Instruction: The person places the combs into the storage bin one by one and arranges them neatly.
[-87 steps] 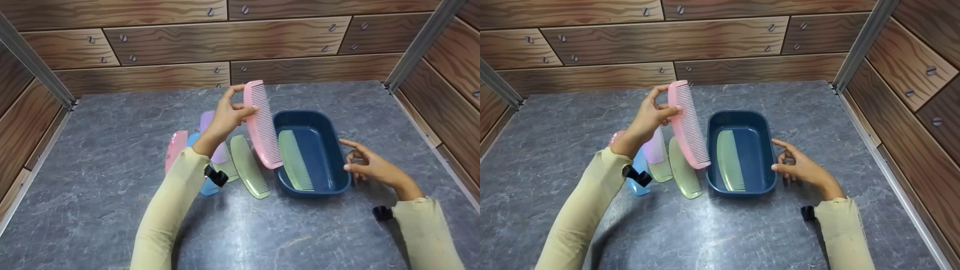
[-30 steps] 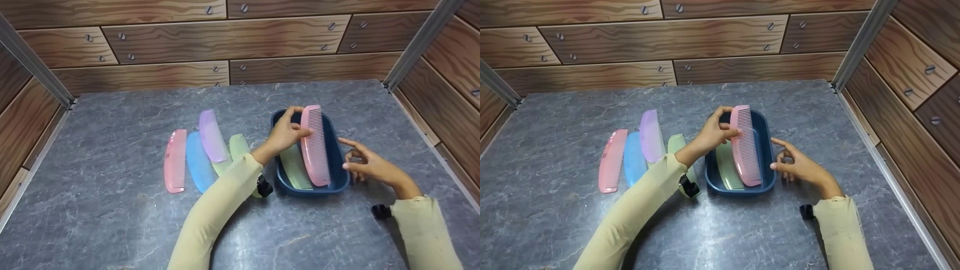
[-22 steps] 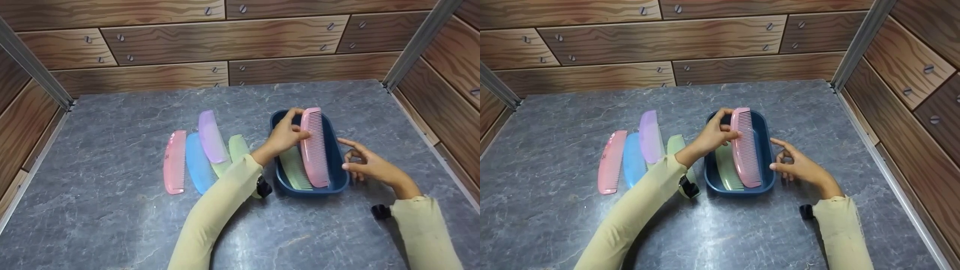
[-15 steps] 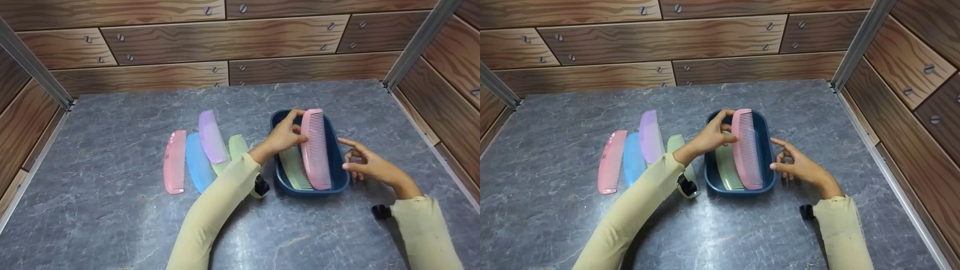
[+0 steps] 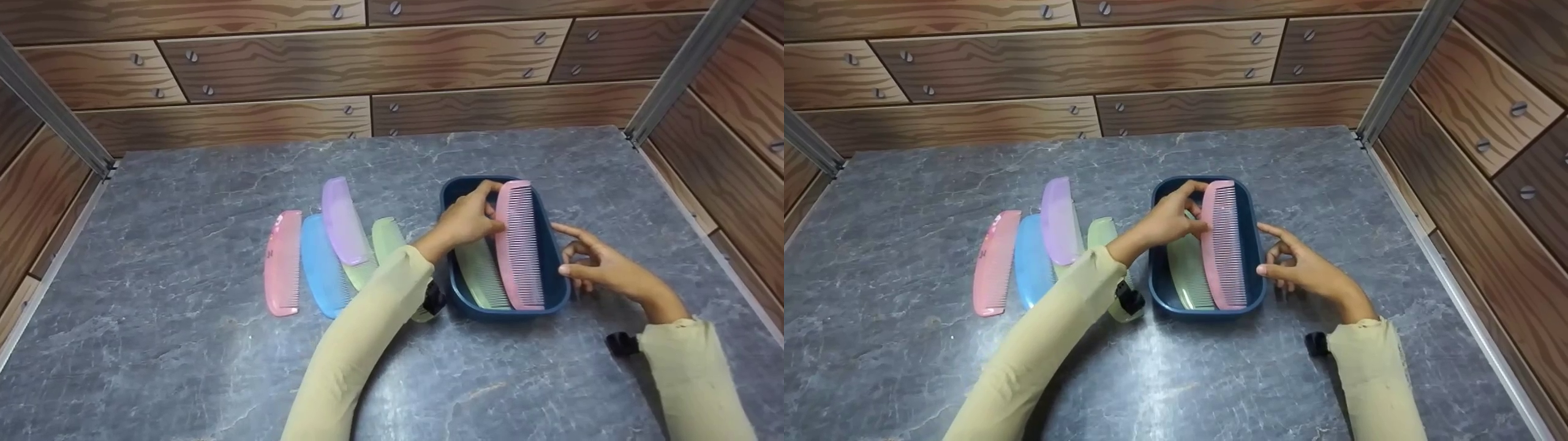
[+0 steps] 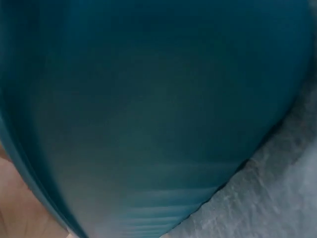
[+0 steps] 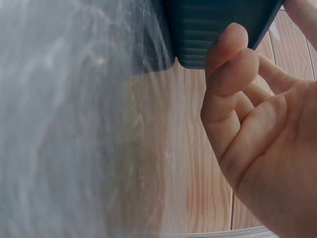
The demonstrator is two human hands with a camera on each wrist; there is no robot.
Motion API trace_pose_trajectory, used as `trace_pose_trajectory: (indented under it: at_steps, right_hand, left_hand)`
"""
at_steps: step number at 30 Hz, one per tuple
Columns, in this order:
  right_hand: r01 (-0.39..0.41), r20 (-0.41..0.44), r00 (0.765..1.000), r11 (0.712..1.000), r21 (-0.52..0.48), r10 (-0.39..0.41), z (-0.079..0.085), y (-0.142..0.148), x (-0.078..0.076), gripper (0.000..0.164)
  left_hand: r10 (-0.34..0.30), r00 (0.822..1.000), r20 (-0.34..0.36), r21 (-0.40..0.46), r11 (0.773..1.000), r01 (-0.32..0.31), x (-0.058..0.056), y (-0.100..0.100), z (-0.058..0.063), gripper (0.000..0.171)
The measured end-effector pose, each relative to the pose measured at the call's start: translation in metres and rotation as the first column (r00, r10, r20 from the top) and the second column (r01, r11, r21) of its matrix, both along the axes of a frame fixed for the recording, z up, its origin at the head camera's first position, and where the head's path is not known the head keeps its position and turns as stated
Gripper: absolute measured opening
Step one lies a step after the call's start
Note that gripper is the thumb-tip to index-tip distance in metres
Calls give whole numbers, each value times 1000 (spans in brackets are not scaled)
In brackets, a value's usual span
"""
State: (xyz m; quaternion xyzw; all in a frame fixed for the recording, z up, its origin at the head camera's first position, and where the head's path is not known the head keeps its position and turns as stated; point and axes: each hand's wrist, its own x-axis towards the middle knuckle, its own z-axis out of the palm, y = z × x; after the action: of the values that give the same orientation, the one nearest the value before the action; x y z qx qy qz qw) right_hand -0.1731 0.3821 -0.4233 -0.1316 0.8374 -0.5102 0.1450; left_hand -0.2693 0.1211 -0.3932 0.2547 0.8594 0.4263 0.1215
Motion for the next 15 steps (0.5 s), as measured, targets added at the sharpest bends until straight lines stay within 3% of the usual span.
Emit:
trace_pose_trajectory:
  at_steps: [7,15]
  right_hand:
    - [-2,9,1000,1000,-12,2,0,0,-1,69]
    - [22,22,999,1000,10,-22,1,0,0,70]
  left_hand:
    - [5,1000,8,-110,994,-4,-4,4,2,60]
    - [28,999,19,-240,971,-23,-6,10,3,57]
